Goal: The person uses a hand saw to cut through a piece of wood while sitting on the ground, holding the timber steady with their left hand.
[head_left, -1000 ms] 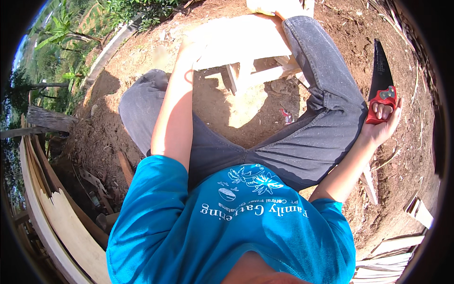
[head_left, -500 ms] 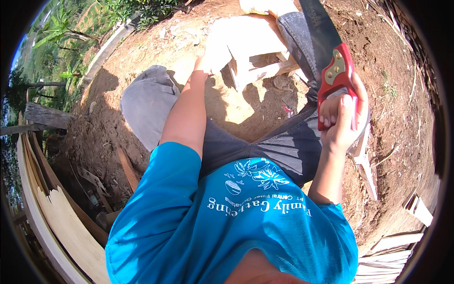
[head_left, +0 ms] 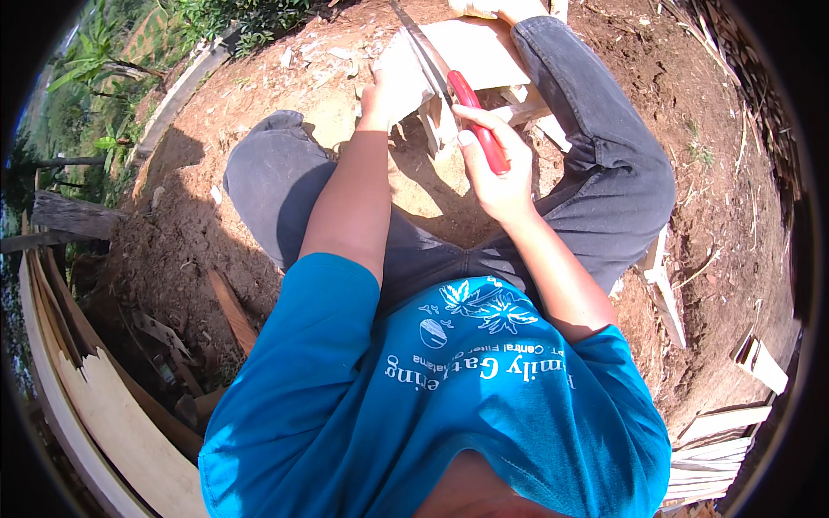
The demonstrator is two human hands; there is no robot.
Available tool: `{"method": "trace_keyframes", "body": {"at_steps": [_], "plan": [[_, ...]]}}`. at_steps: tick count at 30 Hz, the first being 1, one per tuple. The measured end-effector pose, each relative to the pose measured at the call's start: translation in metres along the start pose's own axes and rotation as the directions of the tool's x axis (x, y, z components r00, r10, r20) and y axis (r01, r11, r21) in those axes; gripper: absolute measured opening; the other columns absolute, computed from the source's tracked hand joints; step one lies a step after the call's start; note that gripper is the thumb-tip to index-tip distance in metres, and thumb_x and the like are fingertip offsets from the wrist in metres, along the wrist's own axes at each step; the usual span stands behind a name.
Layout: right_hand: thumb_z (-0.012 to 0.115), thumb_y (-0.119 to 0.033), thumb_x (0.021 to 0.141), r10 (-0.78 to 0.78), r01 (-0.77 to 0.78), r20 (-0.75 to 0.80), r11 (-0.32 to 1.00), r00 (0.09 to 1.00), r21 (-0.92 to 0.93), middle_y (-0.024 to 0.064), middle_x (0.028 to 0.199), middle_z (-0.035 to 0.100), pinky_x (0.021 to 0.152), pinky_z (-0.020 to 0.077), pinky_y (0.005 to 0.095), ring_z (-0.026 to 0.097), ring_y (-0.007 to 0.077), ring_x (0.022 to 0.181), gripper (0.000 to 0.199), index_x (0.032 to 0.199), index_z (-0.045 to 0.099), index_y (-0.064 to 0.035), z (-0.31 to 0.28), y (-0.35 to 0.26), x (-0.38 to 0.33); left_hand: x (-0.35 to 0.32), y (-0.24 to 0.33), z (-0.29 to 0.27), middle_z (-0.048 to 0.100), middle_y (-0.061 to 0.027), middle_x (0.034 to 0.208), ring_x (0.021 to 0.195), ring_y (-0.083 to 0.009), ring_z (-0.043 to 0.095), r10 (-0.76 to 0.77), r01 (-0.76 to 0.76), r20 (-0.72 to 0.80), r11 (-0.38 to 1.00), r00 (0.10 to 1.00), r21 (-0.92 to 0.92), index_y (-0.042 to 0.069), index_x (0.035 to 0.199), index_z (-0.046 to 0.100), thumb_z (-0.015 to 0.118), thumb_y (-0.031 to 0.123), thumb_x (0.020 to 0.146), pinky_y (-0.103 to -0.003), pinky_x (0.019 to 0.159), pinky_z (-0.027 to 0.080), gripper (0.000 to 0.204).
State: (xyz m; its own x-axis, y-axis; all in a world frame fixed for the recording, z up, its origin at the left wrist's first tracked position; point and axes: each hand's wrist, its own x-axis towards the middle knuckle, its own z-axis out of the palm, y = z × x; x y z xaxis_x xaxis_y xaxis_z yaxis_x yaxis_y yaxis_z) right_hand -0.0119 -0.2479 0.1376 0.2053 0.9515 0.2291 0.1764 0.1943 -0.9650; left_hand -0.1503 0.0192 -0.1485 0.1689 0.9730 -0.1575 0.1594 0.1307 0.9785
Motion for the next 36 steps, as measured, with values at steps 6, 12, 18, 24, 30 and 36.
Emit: {"method": "trace_keyframes", "body": {"at_steps": [6, 12, 18, 24, 30, 36], "plan": [[0.064, -0.005, 0.097, 0.02, -0.025, -0.069, 0.997, 0.997, -0.073, 0.0062, 0.107, 0.072, 0.085, 0.0502, 0.0259, 0.063, 0.0091, 0.091, 0.032, 0.128, 0.069, -0.0083, -0.011, 0.022, 0.003, -0.052, 0.082, 0.047, 0.073, -0.0104, 0.098, 0.093, -0.0211, 0.071, -0.178, 0.179, -0.021, 0.98, 0.984, 0.089, -0.002, 0.111, 0.071, 0.048, 0.054, 0.1, -0.034, 0.079, 0.056, 0.061], [0.061, -0.005, 0.099, -0.07, 0.064, -0.03, 0.985, 0.997, -0.16, 0.0044, 0.1, 0.07, 0.08, 0.05, 0.0252, 0.061, 0.0086, 0.086, 0.032, 0.131, 0.067, -0.0071, 0.004, 0.028, 0.025, -0.043, 0.08, 0.028, 0.075, -0.0228, 0.103, 0.104, -0.0303, 0.072, -0.374, 0.362, -0.073, 0.922, 0.925, -0.138, -0.011, 0.103, 0.072, 0.044, 0.056, 0.097, -0.039, 0.086, 0.057, 0.073], [0.062, -0.005, 0.097, -0.119, 0.105, -0.046, 0.966, 0.992, -0.236, 0.0118, 0.114, 0.074, 0.095, 0.0507, 0.0305, 0.068, 0.0156, 0.105, 0.031, 0.128, 0.068, -0.0069, 0.006, 0.021, 0.007, -0.028, 0.06, 0.021, 0.073, -0.0302, 0.102, 0.105, -0.0435, 0.071, -0.274, 0.307, -0.253, 0.946, 0.928, 0.102, -0.012, 0.105, 0.071, 0.041, 0.058, 0.096, -0.048, 0.093, 0.054, 0.077], [0.059, -0.001, 0.097, 0.014, -0.018, -0.012, 0.93, 1.0, -0.368, 0.0131, 0.117, 0.071, 0.094, 0.05, 0.0297, 0.066, 0.0163, 0.105, 0.03, 0.126, 0.067, -0.0005, -0.043, -0.008, -0.085, -0.046, 0.077, 0.049, 0.073, -0.0313, 0.102, 0.105, -0.0444, 0.071, -0.28, 0.319, -0.221, 0.934, 0.934, 0.163, -0.012, 0.103, 0.071, 0.043, 0.058, 0.095, -0.049, 0.093, 0.054, 0.076], [0.061, -0.004, 0.096, -0.035, 0.021, -0.055, 0.972, 0.998, -0.233, 0.0117, 0.11, 0.074, 0.092, 0.0515, 0.0303, 0.069, 0.0167, 0.101, 0.028, 0.123, 0.07, -0.0059, 0.011, 0.023, 0.008, -0.033, 0.08, 0.016, 0.072, -0.03, 0.111, 0.111, -0.0416, 0.07, -0.313, 0.358, -0.26, 0.922, 0.914, 0.148, -0.012, 0.111, 0.07, 0.044, 0.056, 0.096, -0.047, 0.097, 0.053, 0.075], [0.061, -0.004, 0.095, -0.067, 0.049, -0.077, 0.976, 0.995, -0.213, 0.0114, 0.116, 0.073, 0.097, 0.0506, 0.0315, 0.068, 0.0182, 0.108, 0.028, 0.122, 0.069, -0.0043, 0.001, 0.036, 0.011, -0.033, 0.088, 0.015, 0.069, -0.0316, 0.119, 0.116, -0.0416, 0.067, -0.274, 0.338, -0.275, 0.915, 0.922, 0.222, -0.013, 0.118, 0.067, 0.045, 0.055, 0.096, -0.046, 0.099, 0.051, 0.076]]}}
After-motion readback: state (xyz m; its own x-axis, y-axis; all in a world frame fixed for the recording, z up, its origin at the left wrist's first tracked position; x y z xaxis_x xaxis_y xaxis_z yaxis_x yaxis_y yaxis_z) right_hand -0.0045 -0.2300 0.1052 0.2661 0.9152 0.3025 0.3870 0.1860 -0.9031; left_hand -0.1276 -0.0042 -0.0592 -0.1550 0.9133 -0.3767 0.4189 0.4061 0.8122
